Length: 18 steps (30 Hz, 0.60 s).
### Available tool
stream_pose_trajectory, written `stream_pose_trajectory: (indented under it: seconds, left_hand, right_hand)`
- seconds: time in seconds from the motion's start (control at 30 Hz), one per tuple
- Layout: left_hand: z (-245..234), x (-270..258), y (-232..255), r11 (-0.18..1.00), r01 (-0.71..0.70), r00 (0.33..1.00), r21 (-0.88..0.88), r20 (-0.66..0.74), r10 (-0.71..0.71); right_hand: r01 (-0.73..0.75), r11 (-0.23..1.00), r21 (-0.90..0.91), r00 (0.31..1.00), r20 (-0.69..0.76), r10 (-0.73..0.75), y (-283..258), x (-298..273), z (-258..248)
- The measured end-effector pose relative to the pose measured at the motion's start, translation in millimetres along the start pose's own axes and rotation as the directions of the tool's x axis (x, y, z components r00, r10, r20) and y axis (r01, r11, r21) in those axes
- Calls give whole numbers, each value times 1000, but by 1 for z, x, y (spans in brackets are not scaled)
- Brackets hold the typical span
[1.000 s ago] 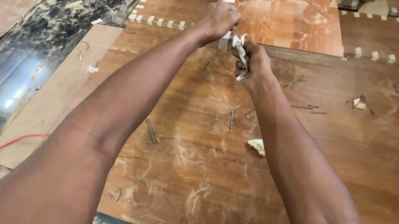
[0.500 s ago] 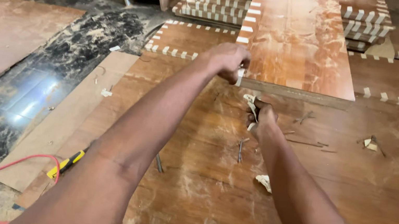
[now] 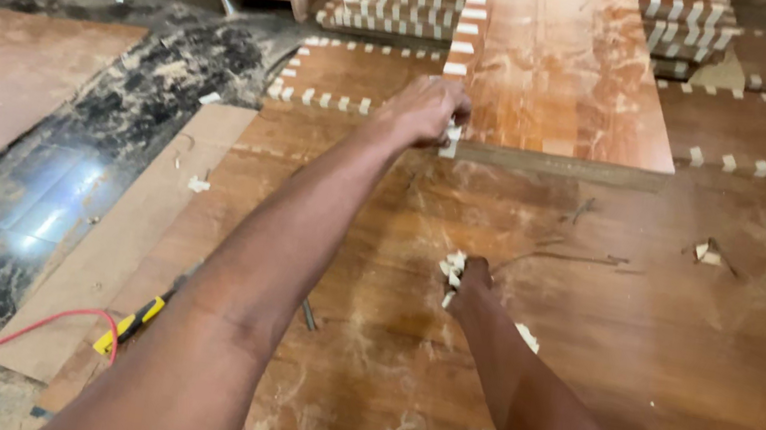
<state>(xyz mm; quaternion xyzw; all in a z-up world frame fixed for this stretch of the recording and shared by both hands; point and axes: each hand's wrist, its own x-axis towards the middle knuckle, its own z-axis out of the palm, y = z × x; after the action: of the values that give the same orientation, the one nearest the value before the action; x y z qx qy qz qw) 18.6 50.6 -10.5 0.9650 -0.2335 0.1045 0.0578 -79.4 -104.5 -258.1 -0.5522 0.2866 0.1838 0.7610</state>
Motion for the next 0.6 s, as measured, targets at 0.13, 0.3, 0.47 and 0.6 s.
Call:
stream_pose_trajectory:
  seconds: [0.13, 0.3, 0.47, 0.6]
  left_hand:
    - [-16, -2, 2, 989, 145, 976, -3, 166, -142]
    - [-24, -8, 8, 988, 100, 987, -117, 134, -84]
    - [-29, -14, 17, 947, 255, 967, -198, 79, -244]
    - [-19, -4, 22, 973, 230, 969, 16, 90, -230]
  right_hand:
    - [55, 996, 77, 997, 43, -58, -32, -27, 33]
    - [186, 959, 214, 974, 91, -209, -100, -32, 58]
    - [181, 913, 365, 964, 117, -238, -120, -40, 60]
    - [180, 935, 304, 964, 132, -229, -133, -55, 54]
